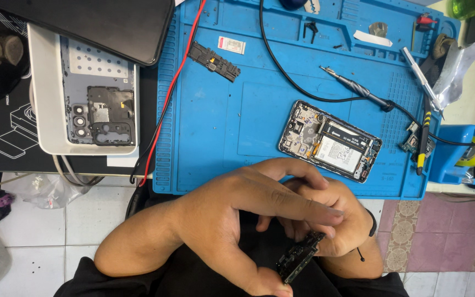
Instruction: The person removes a motherboard from a disassembled smartphone and then attaches a small camera module to the board. The work is performed by hand on a blue anti-static mat with various tools and parts nearby.
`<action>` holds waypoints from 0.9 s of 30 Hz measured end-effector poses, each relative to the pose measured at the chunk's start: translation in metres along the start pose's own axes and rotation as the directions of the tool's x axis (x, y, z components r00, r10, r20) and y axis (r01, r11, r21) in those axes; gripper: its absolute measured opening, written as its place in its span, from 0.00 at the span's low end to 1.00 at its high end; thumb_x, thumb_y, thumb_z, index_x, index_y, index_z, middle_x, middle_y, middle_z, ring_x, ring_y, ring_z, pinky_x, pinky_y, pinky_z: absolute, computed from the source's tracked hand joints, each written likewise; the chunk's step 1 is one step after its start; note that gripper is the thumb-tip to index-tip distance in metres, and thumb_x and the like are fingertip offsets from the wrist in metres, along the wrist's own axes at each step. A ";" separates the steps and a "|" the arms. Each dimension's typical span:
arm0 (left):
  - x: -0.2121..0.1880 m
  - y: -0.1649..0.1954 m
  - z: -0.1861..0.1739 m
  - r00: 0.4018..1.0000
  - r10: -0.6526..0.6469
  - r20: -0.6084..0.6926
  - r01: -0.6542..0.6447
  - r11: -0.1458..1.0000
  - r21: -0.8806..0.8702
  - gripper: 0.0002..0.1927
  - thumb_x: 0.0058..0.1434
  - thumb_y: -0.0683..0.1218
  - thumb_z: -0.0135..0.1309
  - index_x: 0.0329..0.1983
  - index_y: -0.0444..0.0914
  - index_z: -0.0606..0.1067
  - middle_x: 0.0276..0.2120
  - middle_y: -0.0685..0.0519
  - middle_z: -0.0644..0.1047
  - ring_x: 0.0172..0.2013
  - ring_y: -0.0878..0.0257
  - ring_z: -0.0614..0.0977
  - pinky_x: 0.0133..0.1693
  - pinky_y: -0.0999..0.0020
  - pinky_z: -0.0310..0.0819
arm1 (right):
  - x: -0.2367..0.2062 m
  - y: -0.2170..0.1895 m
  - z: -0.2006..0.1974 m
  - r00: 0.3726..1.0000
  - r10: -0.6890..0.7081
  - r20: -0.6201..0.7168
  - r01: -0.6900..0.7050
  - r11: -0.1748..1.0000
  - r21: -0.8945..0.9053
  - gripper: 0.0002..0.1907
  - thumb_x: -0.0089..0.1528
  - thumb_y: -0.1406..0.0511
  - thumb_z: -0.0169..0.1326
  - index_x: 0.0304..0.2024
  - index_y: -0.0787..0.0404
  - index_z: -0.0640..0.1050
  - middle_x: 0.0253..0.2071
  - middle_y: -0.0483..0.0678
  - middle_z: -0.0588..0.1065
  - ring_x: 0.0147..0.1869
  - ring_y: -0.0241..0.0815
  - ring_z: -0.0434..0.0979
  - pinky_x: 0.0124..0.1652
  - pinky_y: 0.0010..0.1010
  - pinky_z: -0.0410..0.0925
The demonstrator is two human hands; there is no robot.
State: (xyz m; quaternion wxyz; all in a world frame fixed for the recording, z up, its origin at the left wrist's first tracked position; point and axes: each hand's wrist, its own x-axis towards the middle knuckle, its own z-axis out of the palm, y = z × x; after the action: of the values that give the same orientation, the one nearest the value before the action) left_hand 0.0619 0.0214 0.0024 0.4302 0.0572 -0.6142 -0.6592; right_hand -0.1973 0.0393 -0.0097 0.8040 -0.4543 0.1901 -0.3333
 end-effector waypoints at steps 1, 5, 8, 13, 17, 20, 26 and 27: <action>0.001 0.000 0.001 1.000 0.006 -0.003 -0.006 1.000 0.007 0.33 0.59 0.54 0.69 0.66 0.49 0.71 0.42 0.63 0.81 0.50 0.65 0.80 0.48 0.76 0.77 | 0.000 0.000 0.000 1.000 0.006 -0.003 -0.006 1.000 0.005 0.13 0.52 0.65 0.68 0.30 0.66 0.77 0.31 0.52 0.75 0.39 0.52 0.79 0.43 0.48 0.79; 0.002 0.003 -0.001 1.000 -0.012 0.011 0.012 1.000 0.003 0.34 0.59 0.54 0.70 0.67 0.49 0.70 0.44 0.61 0.82 0.50 0.65 0.80 0.47 0.76 0.77 | 0.001 0.000 -0.004 1.000 -0.001 0.025 0.002 1.000 -0.012 0.16 0.53 0.61 0.68 0.30 0.66 0.78 0.32 0.53 0.77 0.39 0.52 0.80 0.41 0.41 0.75; 0.002 0.005 -0.001 0.998 -0.054 0.010 0.054 0.998 0.019 0.35 0.57 0.54 0.72 0.67 0.47 0.73 0.43 0.60 0.83 0.52 0.62 0.80 0.42 0.76 0.77 | 0.000 0.001 -0.008 0.999 -0.007 0.054 0.009 0.999 -0.035 0.20 0.56 0.57 0.69 0.31 0.67 0.78 0.32 0.54 0.78 0.41 0.53 0.81 0.41 0.40 0.76; 0.003 0.004 -0.001 0.999 -0.049 0.022 0.048 0.998 0.039 0.36 0.58 0.54 0.74 0.69 0.46 0.74 0.42 0.61 0.84 0.48 0.66 0.81 0.50 0.74 0.78 | -0.003 0.004 -0.011 0.999 0.003 0.051 -0.002 1.000 -0.004 0.18 0.55 0.58 0.70 0.29 0.65 0.77 0.32 0.53 0.77 0.39 0.50 0.80 0.38 0.37 0.74; 0.003 0.004 -0.002 1.000 0.014 0.003 -0.014 1.000 0.015 0.36 0.58 0.52 0.71 0.70 0.47 0.71 0.54 0.59 0.82 0.54 0.64 0.79 0.51 0.76 0.77 | -0.008 0.004 -0.008 0.999 0.035 0.014 -0.036 0.999 0.034 0.15 0.52 0.67 0.71 0.25 0.60 0.74 0.29 0.50 0.75 0.37 0.48 0.78 0.37 0.38 0.73; 0.005 0.006 -0.002 0.999 0.033 -0.010 -0.033 0.999 0.036 0.38 0.57 0.51 0.72 0.69 0.45 0.71 0.55 0.59 0.82 0.56 0.61 0.78 0.50 0.76 0.78 | -0.009 0.007 -0.005 0.999 0.034 -0.026 -0.031 0.992 0.122 0.15 0.48 0.70 0.69 0.24 0.57 0.72 0.27 0.49 0.74 0.35 0.48 0.77 0.37 0.38 0.72; 0.013 0.013 -0.003 0.997 -0.077 -0.006 0.077 0.996 0.048 0.40 0.51 0.51 0.74 0.68 0.41 0.73 0.49 0.56 0.84 0.53 0.59 0.81 0.41 0.74 0.78 | -0.004 0.007 -0.003 0.998 0.006 -0.057 0.001 0.992 0.123 0.12 0.48 0.70 0.66 0.27 0.59 0.73 0.28 0.50 0.74 0.34 0.48 0.76 0.40 0.41 0.72; 0.013 0.014 -0.003 0.993 -0.120 -0.007 0.120 0.992 0.047 0.41 0.49 0.51 0.73 0.67 0.41 0.73 0.47 0.56 0.84 0.54 0.58 0.81 0.39 0.74 0.78 | -0.001 0.007 -0.001 0.999 -0.009 -0.046 0.014 0.992 0.122 0.12 0.49 0.69 0.66 0.29 0.60 0.74 0.30 0.50 0.74 0.37 0.49 0.76 0.44 0.46 0.74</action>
State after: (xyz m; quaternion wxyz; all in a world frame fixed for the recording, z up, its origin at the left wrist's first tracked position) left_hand 0.0626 0.0123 0.0201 0.3898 0.1055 -0.6239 -0.6691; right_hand -0.1964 0.0419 -0.0162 0.8239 -0.3974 0.1850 -0.3592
